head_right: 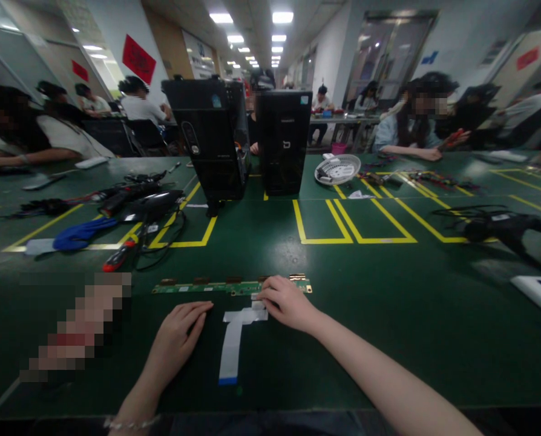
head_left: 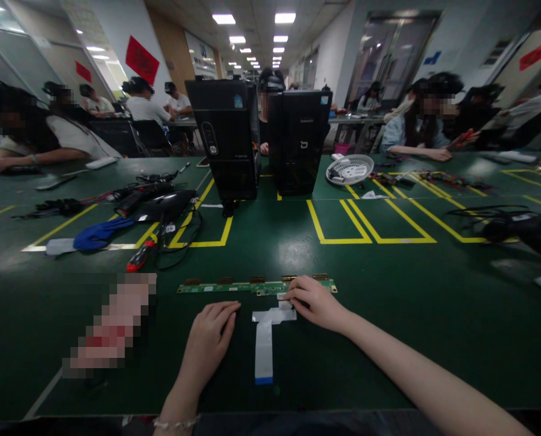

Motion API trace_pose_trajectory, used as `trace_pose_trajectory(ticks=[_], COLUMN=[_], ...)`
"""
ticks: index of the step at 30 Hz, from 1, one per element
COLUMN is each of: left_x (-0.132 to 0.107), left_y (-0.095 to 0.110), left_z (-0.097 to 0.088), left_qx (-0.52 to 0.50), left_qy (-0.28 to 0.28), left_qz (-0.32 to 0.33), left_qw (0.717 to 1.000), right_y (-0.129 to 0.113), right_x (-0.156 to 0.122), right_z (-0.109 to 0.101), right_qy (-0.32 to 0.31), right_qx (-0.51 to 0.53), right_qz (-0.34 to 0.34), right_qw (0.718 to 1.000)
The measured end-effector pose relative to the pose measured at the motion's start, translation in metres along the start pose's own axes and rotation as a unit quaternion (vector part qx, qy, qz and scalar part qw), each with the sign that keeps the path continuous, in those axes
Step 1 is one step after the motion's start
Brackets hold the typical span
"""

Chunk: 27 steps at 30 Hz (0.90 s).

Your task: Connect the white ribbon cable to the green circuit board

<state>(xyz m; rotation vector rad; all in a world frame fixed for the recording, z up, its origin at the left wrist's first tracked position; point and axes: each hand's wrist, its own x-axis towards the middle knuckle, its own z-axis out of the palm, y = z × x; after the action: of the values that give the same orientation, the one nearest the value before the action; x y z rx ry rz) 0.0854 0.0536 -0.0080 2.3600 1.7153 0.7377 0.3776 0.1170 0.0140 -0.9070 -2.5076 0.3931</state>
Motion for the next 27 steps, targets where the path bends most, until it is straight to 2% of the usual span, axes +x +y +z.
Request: trace_pose_trajectory(ticks=[5, 11, 18, 22, 27], left_x=[0.000, -0.001, 0.000, 0.000, -0.001], left_y=[-0.001, -0.003, -0.002, -0.003, -0.005], left_z=[0.002, 0.004, 0.004, 0.005, 0.007], left_qx=[0.008, 0.018, 0.009, 0.004, 0.007], left_qy=[-0.008, -0.009, -0.007, -0.005, -0.007], left_qz=[0.001, 0.000, -0.001, 0.000, -0.008], left_qw=[1.000, 1.000, 1.000, 1.000, 1.000], right_y=[0.002, 0.003, -0.002, 0.004, 0.027], right_x=[0.005, 0.005, -0.001, -0.024, -0.084], right_z=[0.009, 0.010, 0.002, -0.009, -0.029], right_qy=[-0.035, -0.059, -0.061, -0.040, 0.011], right_qx=[-0.005, 0.002, 0.024, 0.007, -0.032], right_qz=[-0.029, 0.018, 0.065, 0.127, 0.224], right_qw=[0.999, 0.998, 0.996, 0.991, 0.974])
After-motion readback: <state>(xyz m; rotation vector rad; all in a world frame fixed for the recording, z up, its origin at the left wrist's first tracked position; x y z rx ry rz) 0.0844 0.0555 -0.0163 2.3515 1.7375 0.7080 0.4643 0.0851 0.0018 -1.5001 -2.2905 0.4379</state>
